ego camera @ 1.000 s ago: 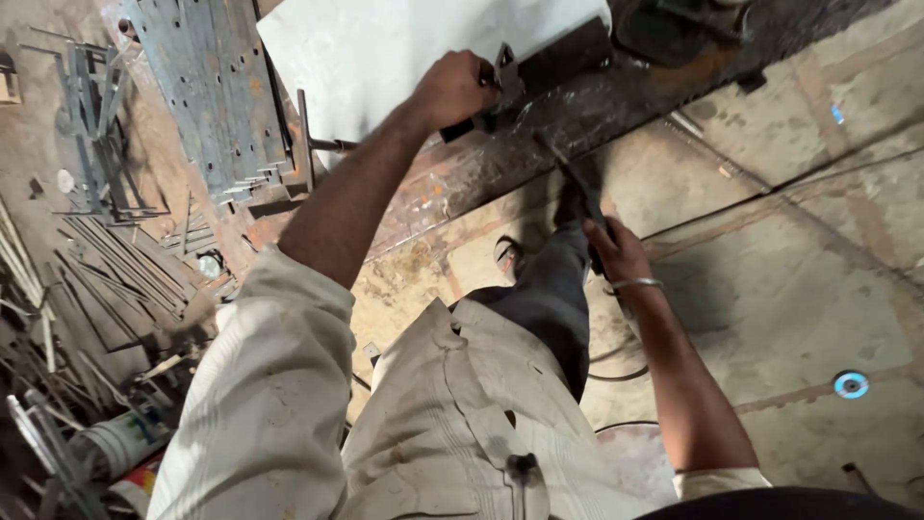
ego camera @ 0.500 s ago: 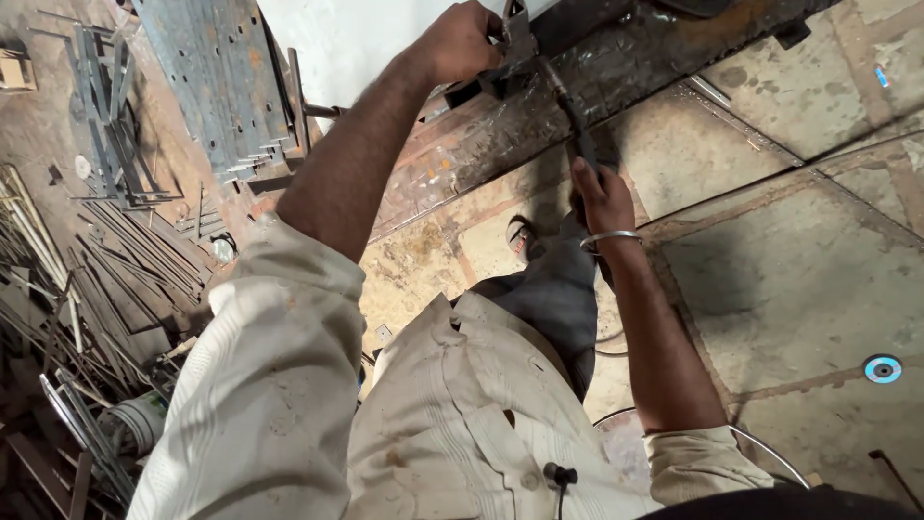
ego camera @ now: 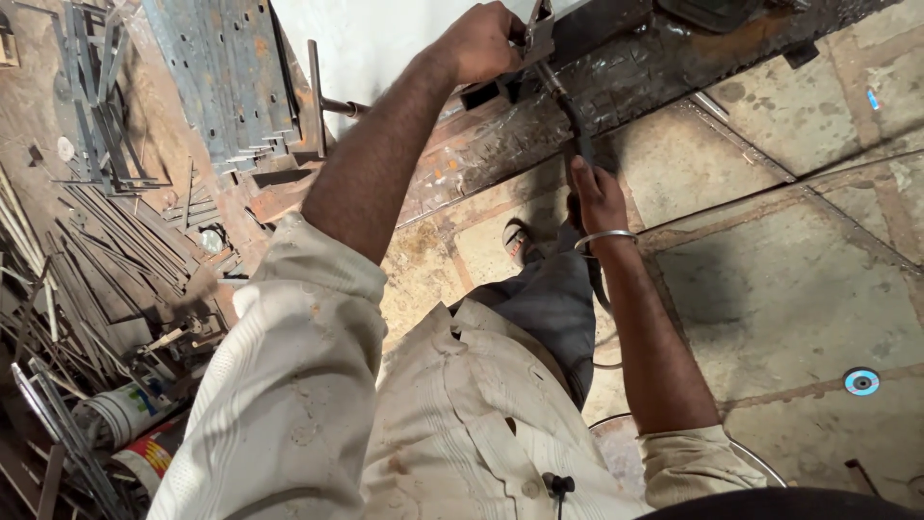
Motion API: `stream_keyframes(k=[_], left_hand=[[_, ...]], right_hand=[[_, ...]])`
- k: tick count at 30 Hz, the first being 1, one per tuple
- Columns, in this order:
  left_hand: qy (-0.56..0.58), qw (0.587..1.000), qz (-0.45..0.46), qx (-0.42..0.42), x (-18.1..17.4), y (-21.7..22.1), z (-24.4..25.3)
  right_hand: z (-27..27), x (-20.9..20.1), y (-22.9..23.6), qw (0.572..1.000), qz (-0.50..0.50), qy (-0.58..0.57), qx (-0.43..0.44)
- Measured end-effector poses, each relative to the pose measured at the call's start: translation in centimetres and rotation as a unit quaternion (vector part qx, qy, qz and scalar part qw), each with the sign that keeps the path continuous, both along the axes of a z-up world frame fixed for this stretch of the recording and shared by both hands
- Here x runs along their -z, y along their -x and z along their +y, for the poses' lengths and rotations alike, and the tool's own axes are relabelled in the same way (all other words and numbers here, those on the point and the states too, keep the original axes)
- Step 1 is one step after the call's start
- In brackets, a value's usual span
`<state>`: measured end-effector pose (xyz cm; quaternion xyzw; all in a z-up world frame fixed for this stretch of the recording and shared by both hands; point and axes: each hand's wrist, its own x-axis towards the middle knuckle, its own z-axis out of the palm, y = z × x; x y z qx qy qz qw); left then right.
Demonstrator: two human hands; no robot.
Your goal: The recorder uses a MIG welding torch to join metal strips and rods on a workshop table.
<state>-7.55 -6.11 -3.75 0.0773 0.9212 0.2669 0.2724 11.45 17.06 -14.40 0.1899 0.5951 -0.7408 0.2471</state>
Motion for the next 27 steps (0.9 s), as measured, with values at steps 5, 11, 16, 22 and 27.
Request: stream_keyframes(k=[5,11,16,22,27], left_hand=[[0.007,1.0,0.0,0.004,0.7,0.1,-0.1],[0.014,1.0,0.004,0.0,0.8,0.1,-0.1],[0.013,1.0,0.003,0.002,0.6,0.1,0.1],[0.008,1.0,-0.007,0.002,1.7,0.4,-0.4],[-0.009,1.0,0.023,-0.018,2.0,0.5,-0.3]], right_hand=[[-0.1,0.1,-0.2,1.0,0.005,-0.027,-0.004],[-0.5,-0.2,0.0,0.999,0.006,-0.042,-0.004],[-0.8,-0.7,-0.3,0.999,0.015,-0.05,-0.006],[-1.4,-1.5,-0.5,0.993,0.009,-0.119,-0.004],[-1.5,-1.1,-0.4,0.995,0.009,-0.1,-0.003]])
